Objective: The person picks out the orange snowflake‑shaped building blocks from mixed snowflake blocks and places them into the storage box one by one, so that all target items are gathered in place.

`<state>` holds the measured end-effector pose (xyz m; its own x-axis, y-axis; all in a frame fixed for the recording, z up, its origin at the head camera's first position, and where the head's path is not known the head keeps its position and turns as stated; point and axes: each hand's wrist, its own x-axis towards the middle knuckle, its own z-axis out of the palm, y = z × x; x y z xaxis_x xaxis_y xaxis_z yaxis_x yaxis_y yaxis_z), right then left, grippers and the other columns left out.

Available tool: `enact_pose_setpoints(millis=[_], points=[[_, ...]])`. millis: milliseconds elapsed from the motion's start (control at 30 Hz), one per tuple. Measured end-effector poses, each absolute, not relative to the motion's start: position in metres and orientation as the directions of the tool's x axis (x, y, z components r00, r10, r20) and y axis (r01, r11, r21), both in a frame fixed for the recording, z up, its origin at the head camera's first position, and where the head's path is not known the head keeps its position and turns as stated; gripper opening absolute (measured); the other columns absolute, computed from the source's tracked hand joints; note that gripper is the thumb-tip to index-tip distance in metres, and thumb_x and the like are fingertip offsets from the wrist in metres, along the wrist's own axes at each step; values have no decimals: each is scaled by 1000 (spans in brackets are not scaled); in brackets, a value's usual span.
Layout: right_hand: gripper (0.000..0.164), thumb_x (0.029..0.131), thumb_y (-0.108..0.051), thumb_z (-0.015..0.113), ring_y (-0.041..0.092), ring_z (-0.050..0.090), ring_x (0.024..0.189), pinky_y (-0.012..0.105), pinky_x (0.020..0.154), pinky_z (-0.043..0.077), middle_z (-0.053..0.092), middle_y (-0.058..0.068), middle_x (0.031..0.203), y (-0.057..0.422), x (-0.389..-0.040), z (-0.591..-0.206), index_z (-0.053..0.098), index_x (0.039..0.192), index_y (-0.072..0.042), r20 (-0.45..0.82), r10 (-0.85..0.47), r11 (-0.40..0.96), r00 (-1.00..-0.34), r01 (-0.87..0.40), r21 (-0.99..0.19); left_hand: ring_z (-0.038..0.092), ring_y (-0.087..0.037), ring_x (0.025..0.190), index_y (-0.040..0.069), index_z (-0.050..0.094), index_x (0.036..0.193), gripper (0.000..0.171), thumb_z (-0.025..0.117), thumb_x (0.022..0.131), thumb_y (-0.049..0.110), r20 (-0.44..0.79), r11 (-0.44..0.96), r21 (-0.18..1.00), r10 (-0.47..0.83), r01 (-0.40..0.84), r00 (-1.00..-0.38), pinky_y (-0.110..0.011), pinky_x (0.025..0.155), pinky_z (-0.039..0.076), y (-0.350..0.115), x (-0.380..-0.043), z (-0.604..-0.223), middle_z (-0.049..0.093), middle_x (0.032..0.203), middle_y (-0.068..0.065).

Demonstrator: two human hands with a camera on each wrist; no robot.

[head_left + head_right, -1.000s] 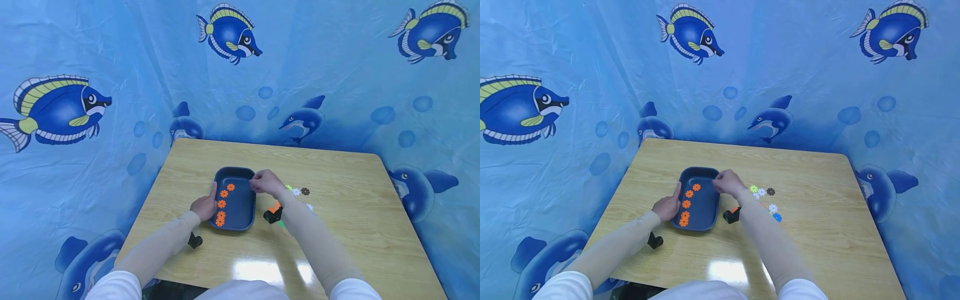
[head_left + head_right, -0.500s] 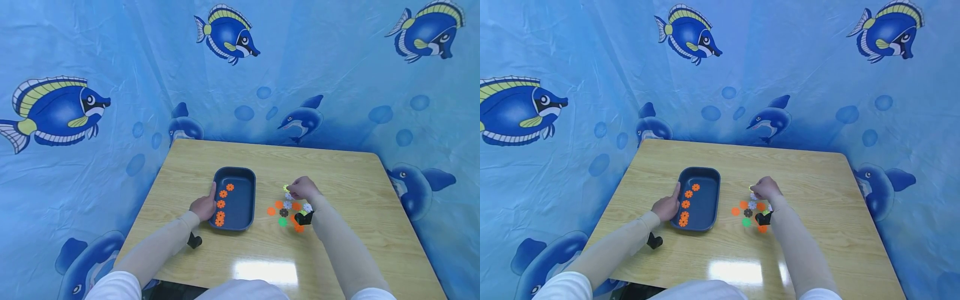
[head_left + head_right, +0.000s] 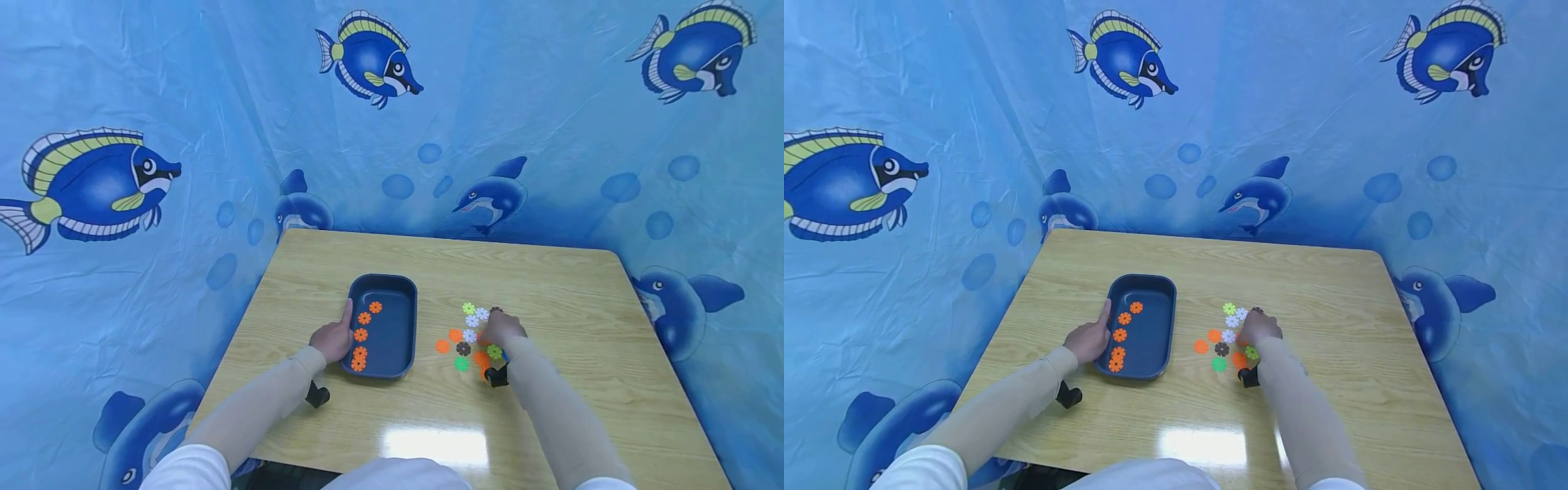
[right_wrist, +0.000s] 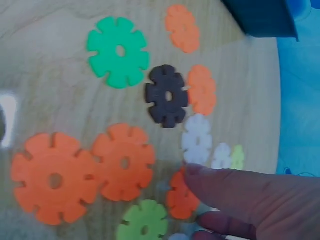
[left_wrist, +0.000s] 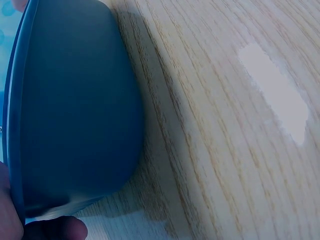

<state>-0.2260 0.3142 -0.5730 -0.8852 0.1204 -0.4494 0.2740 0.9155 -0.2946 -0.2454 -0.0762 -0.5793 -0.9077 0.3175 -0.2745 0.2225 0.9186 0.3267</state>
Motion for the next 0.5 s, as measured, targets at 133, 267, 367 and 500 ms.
enact_pose_setpoints(millis=[133, 267, 367, 500], points=[[35, 85, -25, 77, 47, 53, 111, 57, 89, 50, 68, 22, 115, 315, -228, -580, 68, 106, 2, -431, 133, 915, -892, 278, -293, 55, -19, 57, 10, -1, 164, 75, 45, 106, 19, -274, 920, 323, 315, 221, -909, -33, 54, 41, -76, -246, -579, 57, 64, -4], [25, 86, -26, 77, 45, 54, 107, 56, 88, 50, 69, 18, 107, 317, -230, -585, 68, 92, -4, -416, 134, 916, -899, 273, -295, 55, -19, 56, 10, -2, 164, 75, 45, 107, 20, -275, 922, 320, 311, 219, -910, -33, 54, 40, -75, -246, -578, 57, 63, -5], [29, 86, -26, 77, 42, 54, 104, 54, 89, 49, 70, 17, 105, 319, -231, -587, 69, 99, -1, -420, 125, 910, -899, 272, -311, 54, -20, 55, 10, -2, 164, 75, 45, 107, 19, -276, 922, 321, 310, 217, -910, -33, 53, 39, -75, -246, -579, 56, 63, -5], [39, 88, -21, 75, 33, 59, 93, 45, 85, 50, 69, 16, 102, 321, -229, -587, 62, 113, 5, -429, 91, 883, -899, 272, -382, 54, -20, 55, 10, -2, 164, 75, 44, 107, 19, -281, 920, 327, 312, 215, -908, -33, 53, 38, -74, -245, -580, 56, 63, -5]])
